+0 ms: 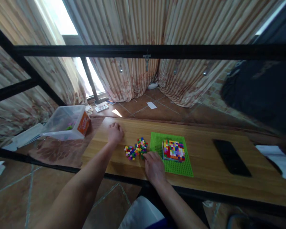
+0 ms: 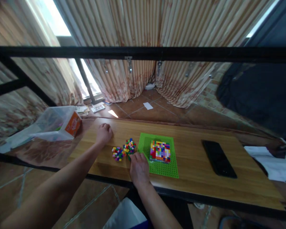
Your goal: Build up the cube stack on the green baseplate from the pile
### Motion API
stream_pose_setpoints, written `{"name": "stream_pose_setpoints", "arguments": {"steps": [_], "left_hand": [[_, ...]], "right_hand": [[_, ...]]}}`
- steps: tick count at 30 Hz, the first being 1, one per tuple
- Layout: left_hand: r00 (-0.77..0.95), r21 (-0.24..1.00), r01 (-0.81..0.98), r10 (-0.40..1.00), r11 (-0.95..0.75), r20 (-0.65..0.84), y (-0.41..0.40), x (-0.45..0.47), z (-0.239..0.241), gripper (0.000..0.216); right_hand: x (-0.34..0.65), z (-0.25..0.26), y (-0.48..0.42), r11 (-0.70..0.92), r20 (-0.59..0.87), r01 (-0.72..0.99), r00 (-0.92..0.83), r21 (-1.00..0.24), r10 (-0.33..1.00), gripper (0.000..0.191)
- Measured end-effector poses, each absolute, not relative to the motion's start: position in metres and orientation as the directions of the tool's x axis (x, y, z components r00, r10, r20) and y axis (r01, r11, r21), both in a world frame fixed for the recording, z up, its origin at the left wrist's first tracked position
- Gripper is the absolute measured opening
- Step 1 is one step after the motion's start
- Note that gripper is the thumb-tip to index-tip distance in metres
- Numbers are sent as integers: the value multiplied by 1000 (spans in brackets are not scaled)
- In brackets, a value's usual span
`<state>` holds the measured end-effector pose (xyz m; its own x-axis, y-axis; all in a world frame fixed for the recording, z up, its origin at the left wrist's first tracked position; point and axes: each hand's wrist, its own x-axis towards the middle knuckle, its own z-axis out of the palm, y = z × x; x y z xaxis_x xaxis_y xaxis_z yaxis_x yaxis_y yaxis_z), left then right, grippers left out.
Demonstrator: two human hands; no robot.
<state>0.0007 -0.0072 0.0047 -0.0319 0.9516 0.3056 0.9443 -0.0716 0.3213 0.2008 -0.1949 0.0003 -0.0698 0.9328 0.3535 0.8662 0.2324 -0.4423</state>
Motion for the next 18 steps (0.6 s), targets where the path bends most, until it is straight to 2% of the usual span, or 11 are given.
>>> {"name": "stream_pose_setpoints", "arguments": {"steps": [4, 9, 14, 18], "left_hand": [[-12, 304, 949, 947, -90, 320, -5, -1, 6, 26], [-8, 291, 953, 949, -88, 316, -1, -2, 6, 27], [-18, 281, 957, 956, -69, 294, -1, -1, 8, 29], [-23, 285, 956, 957, -63, 291, -1, -1, 9, 30]], "right_hand": [[199, 6, -197, 209, 367, 845, -17, -493, 930, 33], [208, 17, -217, 228, 422, 735, 88, -639, 902, 36], [242, 24, -250, 162, 391, 568, 309, -807, 867, 27], [288, 26, -259, 11, 306, 473, 552, -881, 775, 23]]}}
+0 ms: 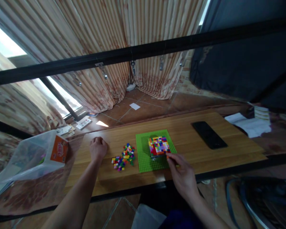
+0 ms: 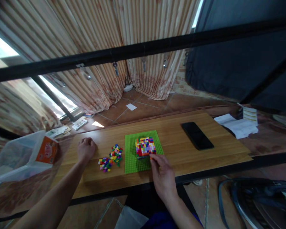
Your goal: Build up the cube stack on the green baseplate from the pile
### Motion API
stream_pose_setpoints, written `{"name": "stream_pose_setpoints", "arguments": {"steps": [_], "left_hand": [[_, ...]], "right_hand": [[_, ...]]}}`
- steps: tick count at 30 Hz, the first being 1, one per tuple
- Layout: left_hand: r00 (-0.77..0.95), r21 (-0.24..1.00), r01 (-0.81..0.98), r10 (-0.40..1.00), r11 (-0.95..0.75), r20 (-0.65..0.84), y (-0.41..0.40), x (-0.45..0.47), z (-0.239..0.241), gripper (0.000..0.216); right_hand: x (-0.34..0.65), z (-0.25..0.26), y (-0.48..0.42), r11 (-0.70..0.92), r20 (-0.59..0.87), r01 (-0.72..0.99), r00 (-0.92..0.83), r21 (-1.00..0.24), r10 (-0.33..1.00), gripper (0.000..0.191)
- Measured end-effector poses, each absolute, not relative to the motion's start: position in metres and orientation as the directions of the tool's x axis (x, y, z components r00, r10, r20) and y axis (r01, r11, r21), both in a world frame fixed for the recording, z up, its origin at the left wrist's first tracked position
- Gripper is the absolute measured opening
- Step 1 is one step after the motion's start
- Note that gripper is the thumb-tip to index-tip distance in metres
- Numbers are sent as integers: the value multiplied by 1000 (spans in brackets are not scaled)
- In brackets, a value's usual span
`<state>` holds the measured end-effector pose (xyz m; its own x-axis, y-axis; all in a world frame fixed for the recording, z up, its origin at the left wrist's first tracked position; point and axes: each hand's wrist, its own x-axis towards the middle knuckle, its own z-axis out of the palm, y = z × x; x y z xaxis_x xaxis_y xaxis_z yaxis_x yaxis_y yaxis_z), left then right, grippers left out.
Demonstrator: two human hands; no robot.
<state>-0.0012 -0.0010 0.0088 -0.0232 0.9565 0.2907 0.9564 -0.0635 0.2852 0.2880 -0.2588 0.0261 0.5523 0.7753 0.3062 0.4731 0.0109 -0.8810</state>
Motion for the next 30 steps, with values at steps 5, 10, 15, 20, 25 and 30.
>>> {"name": "stream_pose_setpoints", "arguments": {"steps": [5, 10, 15, 20, 25, 30], "left_hand": [[-38, 293, 955, 964, -42, 263, -2, 0, 12, 31], [-41, 297, 954, 964, -40, 263, -2, 1, 13, 31], [-35, 297, 954, 962, -49, 272, -1, -1, 11, 31], [-34, 298, 953, 963, -49, 268, 0, -1, 10, 31], [-30, 297, 953, 962, -54, 270, 0, -1, 10, 31], [-29, 306, 950, 960, -60, 280, -1, -1, 10, 30]], "right_hand": [[323, 22, -240, -88, 213, 367, 701, -926, 681, 32], [319, 15, -227, -112, 171, 342, 695, -933, 699, 34], [315, 16, -227, -141, 204, 424, 668, -895, 716, 34], [316, 21, -226, -147, 274, 543, 617, -827, 738, 37], [317, 24, -225, -157, 235, 500, 632, -851, 739, 36], [324, 18, -221, -154, 84, 275, 692, -949, 717, 31]]}}
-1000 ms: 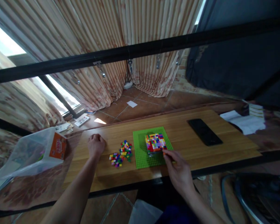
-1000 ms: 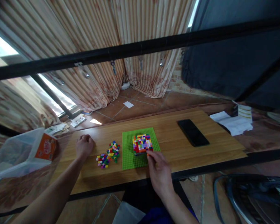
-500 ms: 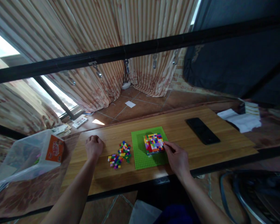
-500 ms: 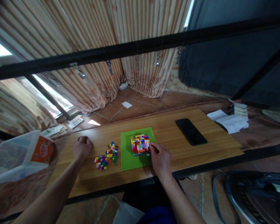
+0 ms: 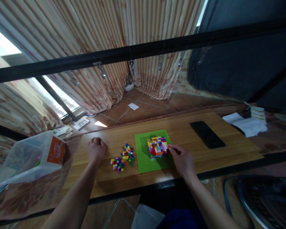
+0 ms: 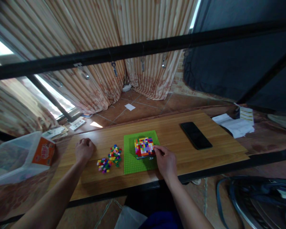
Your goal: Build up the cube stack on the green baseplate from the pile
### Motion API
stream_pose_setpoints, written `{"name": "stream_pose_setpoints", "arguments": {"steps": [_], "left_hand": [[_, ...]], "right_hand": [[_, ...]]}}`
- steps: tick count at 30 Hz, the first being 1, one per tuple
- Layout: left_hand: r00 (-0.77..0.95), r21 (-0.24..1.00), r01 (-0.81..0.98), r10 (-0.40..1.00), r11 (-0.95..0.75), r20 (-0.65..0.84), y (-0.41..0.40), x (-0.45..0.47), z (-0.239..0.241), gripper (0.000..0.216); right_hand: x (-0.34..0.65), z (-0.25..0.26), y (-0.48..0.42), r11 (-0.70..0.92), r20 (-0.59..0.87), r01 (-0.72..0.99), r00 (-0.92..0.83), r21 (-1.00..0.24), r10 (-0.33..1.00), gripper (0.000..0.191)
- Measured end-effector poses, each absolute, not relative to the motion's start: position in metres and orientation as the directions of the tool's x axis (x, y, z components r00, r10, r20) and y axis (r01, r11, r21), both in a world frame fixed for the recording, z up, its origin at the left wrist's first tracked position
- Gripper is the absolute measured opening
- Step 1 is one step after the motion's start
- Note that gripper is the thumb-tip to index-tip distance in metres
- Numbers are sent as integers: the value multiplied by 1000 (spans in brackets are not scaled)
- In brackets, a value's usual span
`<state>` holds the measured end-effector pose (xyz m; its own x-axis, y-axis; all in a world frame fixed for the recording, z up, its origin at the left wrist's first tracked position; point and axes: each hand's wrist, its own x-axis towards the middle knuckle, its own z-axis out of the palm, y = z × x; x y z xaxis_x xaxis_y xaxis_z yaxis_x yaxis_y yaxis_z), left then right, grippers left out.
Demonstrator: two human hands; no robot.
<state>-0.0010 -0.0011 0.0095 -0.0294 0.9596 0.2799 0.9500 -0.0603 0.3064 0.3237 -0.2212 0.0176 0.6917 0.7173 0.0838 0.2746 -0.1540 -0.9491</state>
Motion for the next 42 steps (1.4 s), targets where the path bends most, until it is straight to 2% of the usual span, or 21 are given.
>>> {"name": "stream_pose_setpoints", "arguments": {"steps": [3, 6, 11, 17, 25, 28, 31, 34, 37, 39, 42], "left_hand": [[-31, 302, 951, 959, -58, 282, -1, -1, 9, 29], [-33, 295, 954, 958, -55, 286, -1, 0, 10, 29], [-29, 291, 955, 962, -53, 272, -2, 0, 11, 30], [-24, 286, 956, 961, -58, 274, -3, 0, 11, 28], [-17, 281, 957, 959, -66, 282, -2, -1, 8, 29], [-25, 291, 955, 958, -62, 287, -2, 0, 8, 29], [-30, 294, 954, 956, -59, 291, -3, 2, 7, 28], [-43, 302, 952, 955, -50, 294, -4, 2, 6, 27], [-40, 306, 951, 956, -54, 292, -4, 3, 5, 27], [-36, 307, 950, 957, -56, 287, -5, 3, 5, 27], [-29, 304, 951, 958, -62, 284, -5, 2, 5, 27]], "right_hand": [[328, 17, -217, -144, -79, 30, 717, -989, 693, 32], [330, 21, -214, -148, -173, -97, 708, -984, 684, 33], [329, 28, -211, -166, -200, -118, 714, -979, 671, 31], [327, 28, -209, -211, -196, -66, 702, -975, 685, 31], [326, 25, -208, -179, -203, -110, 717, -978, 667, 33], [326, 21, -214, -116, -102, -35, 755, -993, 647, 36], [315, 26, -223, -77, 82, 171, 764, -982, 640, 32], [286, 37, -230, 11, 247, 379, 582, -925, 775, 24], [247, 43, -233, 103, 298, 489, 342, -866, 891, 20], [224, 39, -231, 157, 320, 541, 221, -826, 921, 21], [201, 27, -222, 181, 339, 639, 134, -748, 931, 21]]}}
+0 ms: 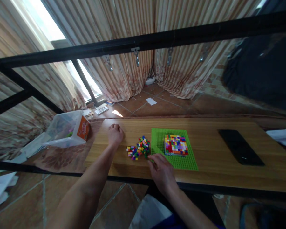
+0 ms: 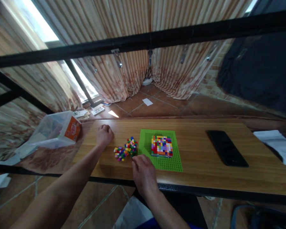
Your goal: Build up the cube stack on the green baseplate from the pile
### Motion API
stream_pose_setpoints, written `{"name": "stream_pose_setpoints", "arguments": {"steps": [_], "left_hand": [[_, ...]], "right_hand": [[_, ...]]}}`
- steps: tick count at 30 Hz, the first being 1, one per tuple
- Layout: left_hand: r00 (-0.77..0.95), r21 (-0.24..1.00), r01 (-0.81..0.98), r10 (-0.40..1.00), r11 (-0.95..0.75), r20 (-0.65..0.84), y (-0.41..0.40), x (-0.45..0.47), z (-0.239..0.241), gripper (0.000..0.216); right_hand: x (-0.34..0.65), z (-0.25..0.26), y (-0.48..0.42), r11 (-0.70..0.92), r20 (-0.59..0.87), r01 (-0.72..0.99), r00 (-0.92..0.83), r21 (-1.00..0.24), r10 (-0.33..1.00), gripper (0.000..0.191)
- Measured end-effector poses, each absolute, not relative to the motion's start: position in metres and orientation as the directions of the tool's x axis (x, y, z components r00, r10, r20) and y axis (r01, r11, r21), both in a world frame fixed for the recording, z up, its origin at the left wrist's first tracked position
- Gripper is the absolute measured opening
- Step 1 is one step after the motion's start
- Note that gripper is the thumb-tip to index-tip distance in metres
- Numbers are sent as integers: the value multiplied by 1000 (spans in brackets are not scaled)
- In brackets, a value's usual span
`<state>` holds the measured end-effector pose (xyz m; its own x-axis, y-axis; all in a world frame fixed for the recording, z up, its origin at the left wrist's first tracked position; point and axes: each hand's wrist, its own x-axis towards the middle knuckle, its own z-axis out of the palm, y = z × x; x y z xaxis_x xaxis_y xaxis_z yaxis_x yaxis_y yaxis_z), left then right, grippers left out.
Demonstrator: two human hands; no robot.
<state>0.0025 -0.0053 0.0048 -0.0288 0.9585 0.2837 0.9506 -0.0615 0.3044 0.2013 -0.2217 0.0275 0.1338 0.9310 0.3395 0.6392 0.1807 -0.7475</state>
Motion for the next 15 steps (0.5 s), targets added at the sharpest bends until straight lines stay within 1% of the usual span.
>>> {"name": "stream_pose_setpoints", "arguments": {"steps": [5, 9, 12, 15], "left_hand": [[-29, 302, 951, 953, -66, 300, -6, 2, 4, 26], [-22, 306, 949, 952, -76, 304, -5, 1, 3, 25], [-22, 313, 947, 952, -78, 304, -5, 1, 4, 25], [-32, 324, 943, 953, -70, 300, -5, 1, 5, 25]], "right_hand": [[187, 13, -203, 139, 311, 793, 66, -593, 948, 17], [182, 9, -196, 100, 288, 857, 59, -505, 956, 14], [181, 8, -194, 95, 286, 874, 52, -476, 957, 17], [181, 9, -196, 119, 304, 857, 45, -501, 952, 21]]}}
